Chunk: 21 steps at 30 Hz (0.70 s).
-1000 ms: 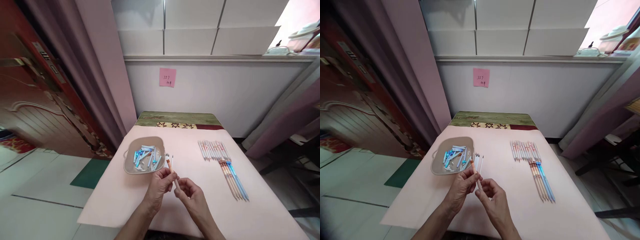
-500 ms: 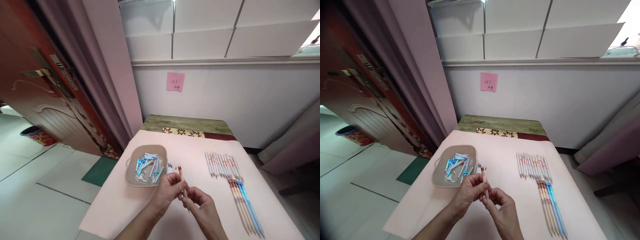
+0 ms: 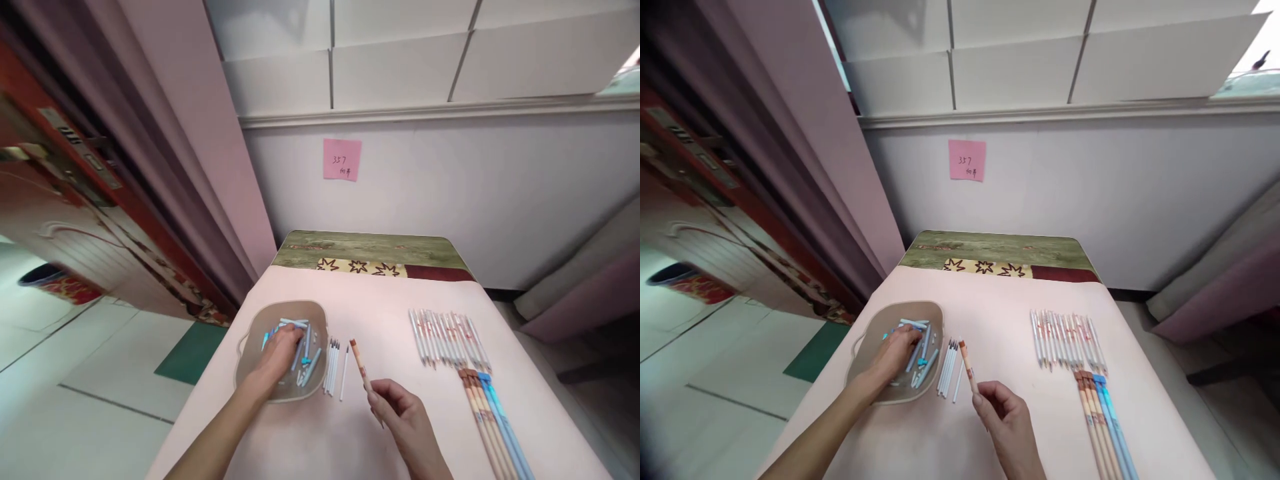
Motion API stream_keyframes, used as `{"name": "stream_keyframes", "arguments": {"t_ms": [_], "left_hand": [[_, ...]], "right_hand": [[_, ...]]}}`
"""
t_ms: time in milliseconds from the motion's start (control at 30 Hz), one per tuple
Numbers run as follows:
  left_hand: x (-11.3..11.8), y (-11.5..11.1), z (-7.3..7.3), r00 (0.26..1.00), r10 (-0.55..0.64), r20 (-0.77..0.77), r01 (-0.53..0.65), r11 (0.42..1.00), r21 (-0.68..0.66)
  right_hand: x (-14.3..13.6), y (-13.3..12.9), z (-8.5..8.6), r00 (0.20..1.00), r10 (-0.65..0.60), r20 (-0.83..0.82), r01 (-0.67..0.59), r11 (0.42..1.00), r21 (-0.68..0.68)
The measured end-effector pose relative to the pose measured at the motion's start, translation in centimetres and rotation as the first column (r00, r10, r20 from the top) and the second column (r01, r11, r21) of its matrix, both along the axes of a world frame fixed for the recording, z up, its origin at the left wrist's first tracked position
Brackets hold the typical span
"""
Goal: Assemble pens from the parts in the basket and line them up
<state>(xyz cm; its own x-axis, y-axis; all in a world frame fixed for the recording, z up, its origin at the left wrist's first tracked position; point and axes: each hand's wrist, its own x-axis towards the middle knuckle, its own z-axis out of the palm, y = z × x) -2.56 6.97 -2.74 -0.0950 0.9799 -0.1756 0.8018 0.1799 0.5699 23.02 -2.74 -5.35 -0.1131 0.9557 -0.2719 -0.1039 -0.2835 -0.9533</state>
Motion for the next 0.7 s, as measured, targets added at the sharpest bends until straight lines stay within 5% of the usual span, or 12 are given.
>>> {"name": "stream_keyframes", "arguments": {"t_ms": [133,300,400,500,567,633,667,700], "left_hand": [[-0.4,0.4,-0.9,0.966,-0.177,-0.188,0.171,0.984,-0.051],[-0.7,0.9,-1.3,0.831,-0.381,-0.405,0.383,0.92,-0.079],[-0.5,0.9,-1.4,0.772,-0.408,-0.488,0.406,0.907,-0.115],[-0.4,0.9,-0.4,0.82,-0.321,-0.473,0.323,0.943,-0.081],[0.0,0.7,1.0,0.931,-0.185,-0.314,0.206,0.978,0.037],[1.0,0.2,2.7,0.997,-0.05,0.058,0.041,0.988,0.146],[1.7,-0.3,3.5,0.944,0.002,0.329,-0.045,0.992,0.122],[2.6,-0.8,4.3,0.816,0.063,0.575,-0.113,0.992,0.051]], "right_hand": [[0.6,0.1,0.6,0.997,-0.064,-0.039,0.063,0.998,-0.018],[1.2,-0.1,1.1,0.986,-0.149,-0.08,0.146,0.988,-0.048],[1.2,-0.4,1.0,0.98,-0.18,-0.083,0.176,0.983,-0.052],[1.2,-0.9,1.2,0.98,-0.186,-0.064,0.185,0.983,-0.021],[1.1,-1.3,1.5,0.983,-0.183,-0.021,0.184,0.983,0.026],[0.9,-1.8,2.0,0.983,-0.173,0.054,0.169,0.983,0.077],[0.8,-2.0,2.3,0.981,-0.168,0.101,0.158,0.982,0.104],[0.6,-2.3,2.6,0.974,-0.167,0.15,0.148,0.98,0.134]]}}
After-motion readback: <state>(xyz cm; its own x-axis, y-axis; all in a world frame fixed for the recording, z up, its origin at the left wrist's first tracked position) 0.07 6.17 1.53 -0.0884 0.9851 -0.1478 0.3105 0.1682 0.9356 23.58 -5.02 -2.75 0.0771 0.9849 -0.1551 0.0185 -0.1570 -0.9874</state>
